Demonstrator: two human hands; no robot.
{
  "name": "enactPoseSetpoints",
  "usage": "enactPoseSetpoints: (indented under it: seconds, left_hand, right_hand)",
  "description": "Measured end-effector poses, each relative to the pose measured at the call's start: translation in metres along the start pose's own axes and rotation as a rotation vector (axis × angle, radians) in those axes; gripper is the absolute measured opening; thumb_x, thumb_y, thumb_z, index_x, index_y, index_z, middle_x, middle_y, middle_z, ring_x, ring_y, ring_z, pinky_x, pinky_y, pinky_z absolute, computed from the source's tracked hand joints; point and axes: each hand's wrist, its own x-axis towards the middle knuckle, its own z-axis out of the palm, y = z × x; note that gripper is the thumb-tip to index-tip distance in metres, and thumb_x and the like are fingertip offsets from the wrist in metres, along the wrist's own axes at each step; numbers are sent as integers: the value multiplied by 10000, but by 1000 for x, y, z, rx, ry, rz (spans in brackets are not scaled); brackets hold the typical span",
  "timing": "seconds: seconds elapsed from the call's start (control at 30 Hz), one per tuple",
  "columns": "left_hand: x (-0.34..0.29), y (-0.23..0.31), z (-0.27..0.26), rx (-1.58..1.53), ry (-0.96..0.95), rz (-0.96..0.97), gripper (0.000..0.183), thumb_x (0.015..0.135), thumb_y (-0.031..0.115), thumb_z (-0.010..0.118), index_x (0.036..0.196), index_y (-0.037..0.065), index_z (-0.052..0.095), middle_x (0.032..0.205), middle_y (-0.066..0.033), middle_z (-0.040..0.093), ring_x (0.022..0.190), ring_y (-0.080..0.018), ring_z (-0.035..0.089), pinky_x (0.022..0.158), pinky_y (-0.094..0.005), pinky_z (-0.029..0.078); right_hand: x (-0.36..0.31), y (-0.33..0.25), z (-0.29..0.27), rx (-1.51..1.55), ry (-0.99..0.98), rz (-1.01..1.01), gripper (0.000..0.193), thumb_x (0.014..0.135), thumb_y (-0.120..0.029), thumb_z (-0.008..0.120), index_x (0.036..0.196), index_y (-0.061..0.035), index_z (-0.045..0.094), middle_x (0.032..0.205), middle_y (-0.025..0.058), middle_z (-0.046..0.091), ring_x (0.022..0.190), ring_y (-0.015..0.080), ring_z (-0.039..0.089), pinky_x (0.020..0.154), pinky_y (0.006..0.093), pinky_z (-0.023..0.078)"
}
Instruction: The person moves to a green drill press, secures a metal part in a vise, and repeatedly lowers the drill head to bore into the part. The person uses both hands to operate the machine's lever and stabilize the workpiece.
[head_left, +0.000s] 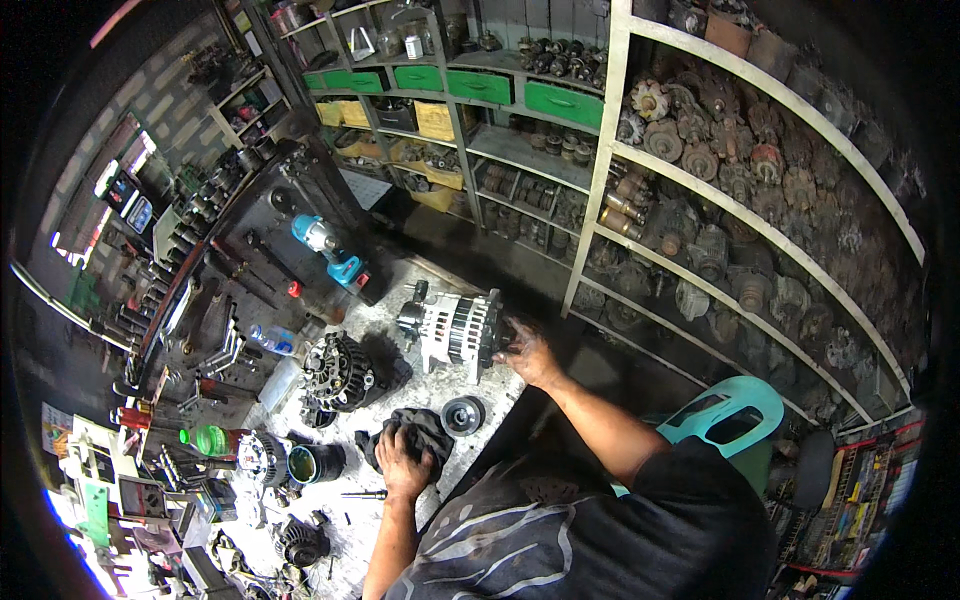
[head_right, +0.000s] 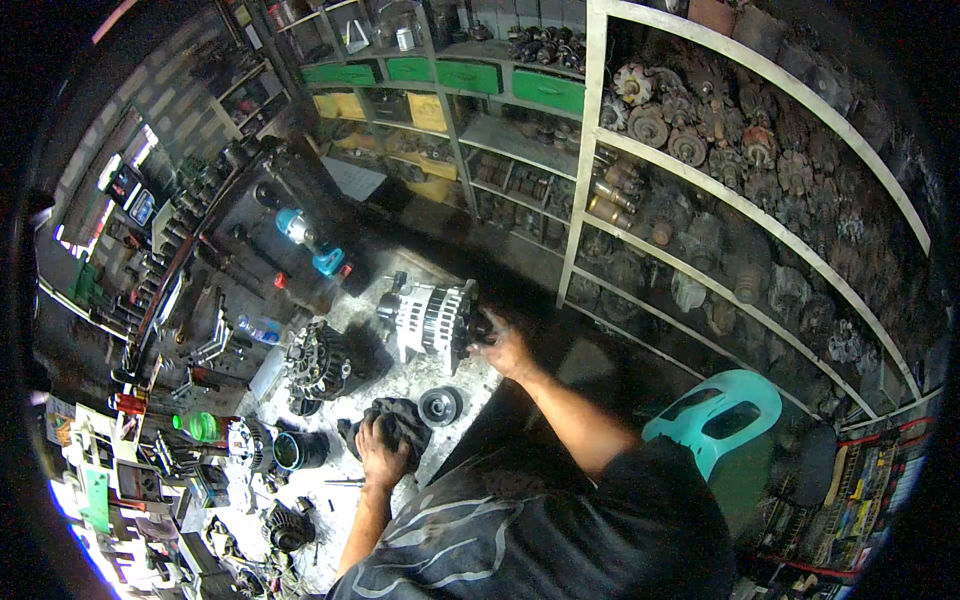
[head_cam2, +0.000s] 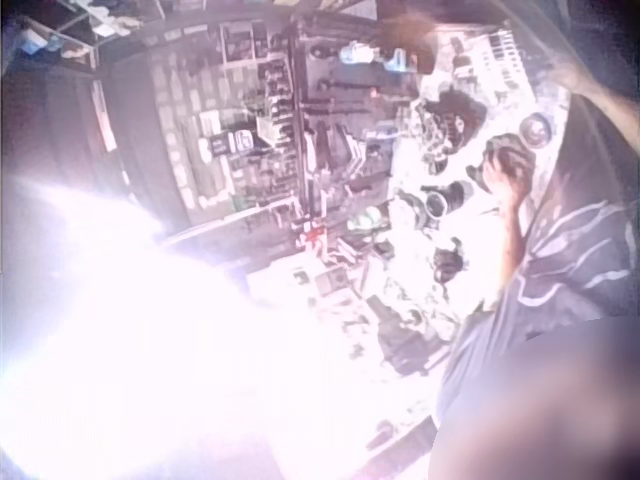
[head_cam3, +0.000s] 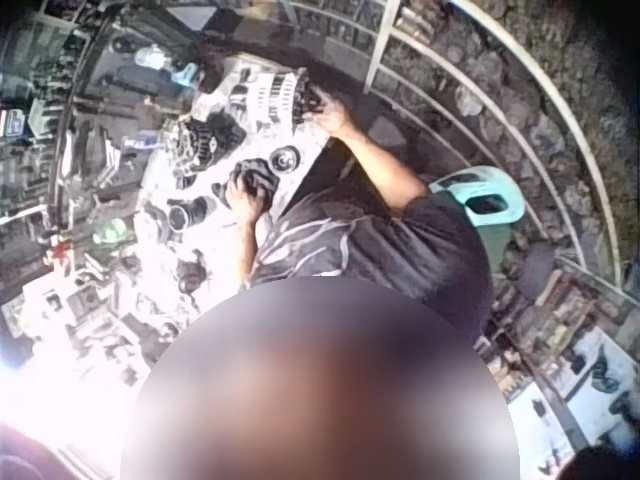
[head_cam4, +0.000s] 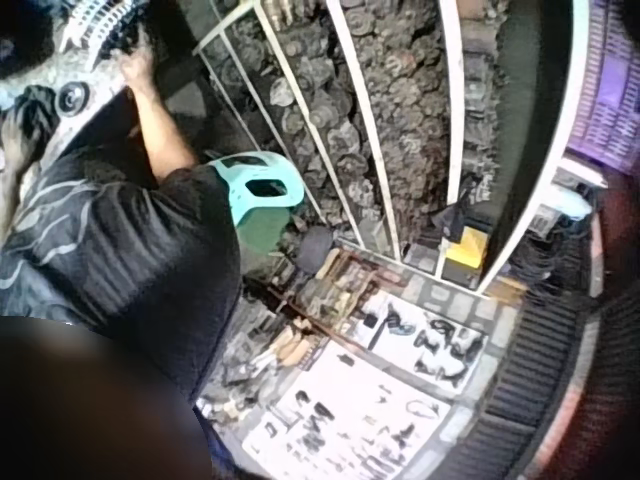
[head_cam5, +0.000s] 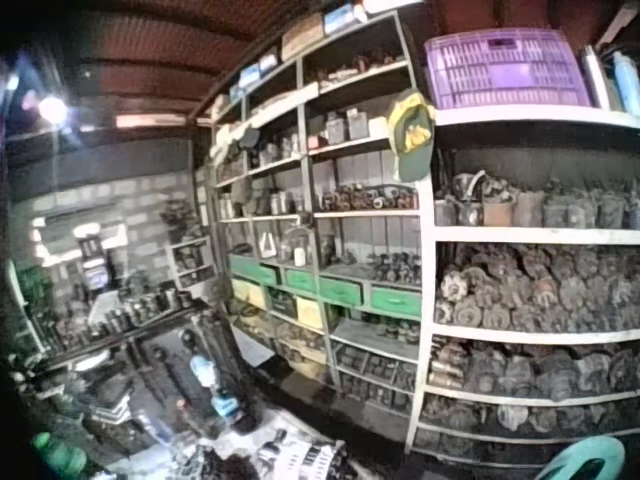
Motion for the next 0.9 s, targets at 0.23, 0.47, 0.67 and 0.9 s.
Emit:
enactPoseSetpoints:
  seconds: [0.23, 0.47, 0.67, 0.9]
  left_hand:
    - [-1, 1, -5, -6, -21, 4, 682, 782, 291, 763, 1392, 67, 556, 1484, -239, 490, 1428, -421, 405, 1212, -542, 280]
    - [-4, -1, -7, -1, -16, 12, 696, 791, 308, 775, 1403, 66, 548, 1492, -241, 483, 1445, -419, 390, 1218, -540, 274]
    - [-4, -3, -6, -1, -30, -10, 727, 788, 315, 782, 1415, 41, 536, 1516, -248, 468, 1464, -424, 369, 1231, -537, 260]
    - [-4, -1, -9, -16, -33, 3, 703, 805, 307, 771, 1417, 44, 545, 1518, -251, 467, 1462, -416, 373, 1231, -530, 255]
  right_hand:
    - [6, 3, 3, 219, -15, 78, 928, 767, -147, 937, 1530, 33, 440, 1367, 186, 637, 1101, 236, 699, 940, 366, 584]
    - [0, 5, 0, 96, -67, 104, 779, 856, 143, 731, 1556, 57, 398, 1384, 159, 575, 1128, 243, 657, 948, 416, 616]
    - [-1, 7, 6, 327, -1, 89, 766, 859, 114, 756, 1549, 18, 438, 1253, 126, 675, 984, 189, 681, 881, 337, 610]
    - [1, -5, -1, 418, -16, 188, 697, 890, 195, 648, 1534, 11, 456, 1232, 132, 694, 949, 188, 696, 855, 332, 627]
